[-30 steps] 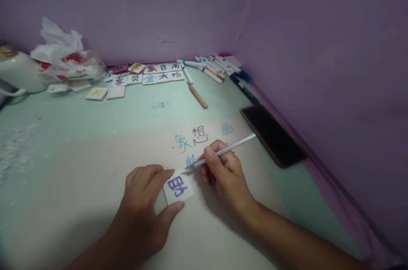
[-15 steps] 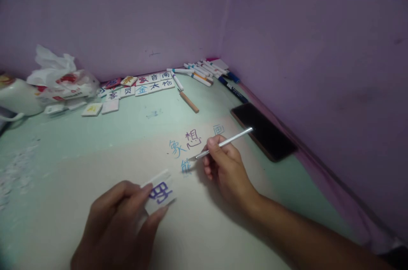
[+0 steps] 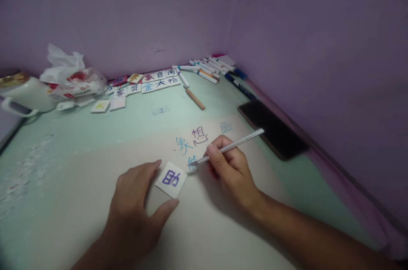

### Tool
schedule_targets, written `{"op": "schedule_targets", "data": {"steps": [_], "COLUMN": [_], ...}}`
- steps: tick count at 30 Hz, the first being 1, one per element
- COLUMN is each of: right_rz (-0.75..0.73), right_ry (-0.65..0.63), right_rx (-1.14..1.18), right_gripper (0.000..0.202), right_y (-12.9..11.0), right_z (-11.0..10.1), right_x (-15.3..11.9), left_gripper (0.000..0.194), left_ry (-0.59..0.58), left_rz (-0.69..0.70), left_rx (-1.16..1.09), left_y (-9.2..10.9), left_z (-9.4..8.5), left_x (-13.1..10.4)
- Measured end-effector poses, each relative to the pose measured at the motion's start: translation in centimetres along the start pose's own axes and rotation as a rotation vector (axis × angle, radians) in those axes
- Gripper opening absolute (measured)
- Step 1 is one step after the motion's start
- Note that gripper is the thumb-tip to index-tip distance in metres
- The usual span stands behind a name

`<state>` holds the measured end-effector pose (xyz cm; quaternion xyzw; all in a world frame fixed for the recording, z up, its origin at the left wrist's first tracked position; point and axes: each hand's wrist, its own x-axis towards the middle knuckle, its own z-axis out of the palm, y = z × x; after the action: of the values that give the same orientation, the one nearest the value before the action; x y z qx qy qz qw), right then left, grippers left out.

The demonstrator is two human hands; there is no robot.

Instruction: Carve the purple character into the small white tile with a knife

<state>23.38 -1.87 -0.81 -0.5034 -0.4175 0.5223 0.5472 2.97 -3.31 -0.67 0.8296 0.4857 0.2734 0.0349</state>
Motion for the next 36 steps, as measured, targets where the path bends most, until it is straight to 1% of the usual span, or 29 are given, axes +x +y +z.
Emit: {"op": "schedule_targets", "data": {"steps": [2, 4, 8, 12, 16, 18, 20, 23, 26, 30, 33, 36], "right_rz": [-0.053, -0.104, -0.155, -0.16, -0.238, -0.265, -0.253, -0.243, -0.315, -0.436, -0.473, -0.479], "right_ry": [-0.029, -0.045, -0.116, -0.248, -0.342, -0.342, -0.295, -0.24, -0.28, -0.362, -0.398, -0.411], "right_rx": [-0.074, -0.144, -0.26, -0.373, -0.455, -0.467, -0.45, -0.429, -0.443, -0.472, -0.51, -0.532], "right_gripper": [0.029, 0.027, 0.024, 0.023, 0.021, 0.021, 0.022, 0.022, 0.017, 0.013, 0.012, 0.01], "right_y": [0.3, 0.7, 0.9, 0.0, -1.0, -0.9, -0.4, 0.7, 1.2, 1.2, 1.2, 1.4], "right_z": [0.0, -0.1, 0.2, 0.8, 1.8, 2.1, 2.2, 2.0, 1.8, 2.0, 2.2, 2.1], "right_x": [-0.2, -0.3, -0.4, -0.1, 0.3, 0.4, 0.3, -0.1, -0.5, -0.6, -0.4, -0.4], "left_gripper": [0.058, 0.061, 0.052, 0.046, 0.045, 0.042, 0.038, 0.035, 0.034, 0.029, 0.027, 0.027], "left_ry": [-0.056, -0.084, -0.096, -0.099, -0.111, -0.132, -0.14, -0.129, -0.115, -0.123, -0.128, -0.133], "left_rz": [-0.02, -0.052, -0.057, -0.028, -0.106, -0.158, -0.189, -0.189, -0.175, -0.204, -0.211, -0.214], "left_rx": [0.006, 0.02, -0.019, -0.088, -0.084, -0.081, -0.091, -0.111, -0.132, -0.145, -0.149, -0.155], "left_y": [0.3, 0.5, 0.5, 0.4, 0.5, 0.6, 0.7, 0.7, 0.7, 0.6, 0.6, 0.7], "left_z": [0.6, 1.0, 1.2, 1.2, 1.0, 0.9, 0.8, 0.7, 0.6, 0.6, 0.6, 0.7], "left_x": [0.2, 0.4, 0.2, -0.1, 0.0, 0.1, 0.1, 0.1, 0.1, 0.0, 0.1, 0.1]}}
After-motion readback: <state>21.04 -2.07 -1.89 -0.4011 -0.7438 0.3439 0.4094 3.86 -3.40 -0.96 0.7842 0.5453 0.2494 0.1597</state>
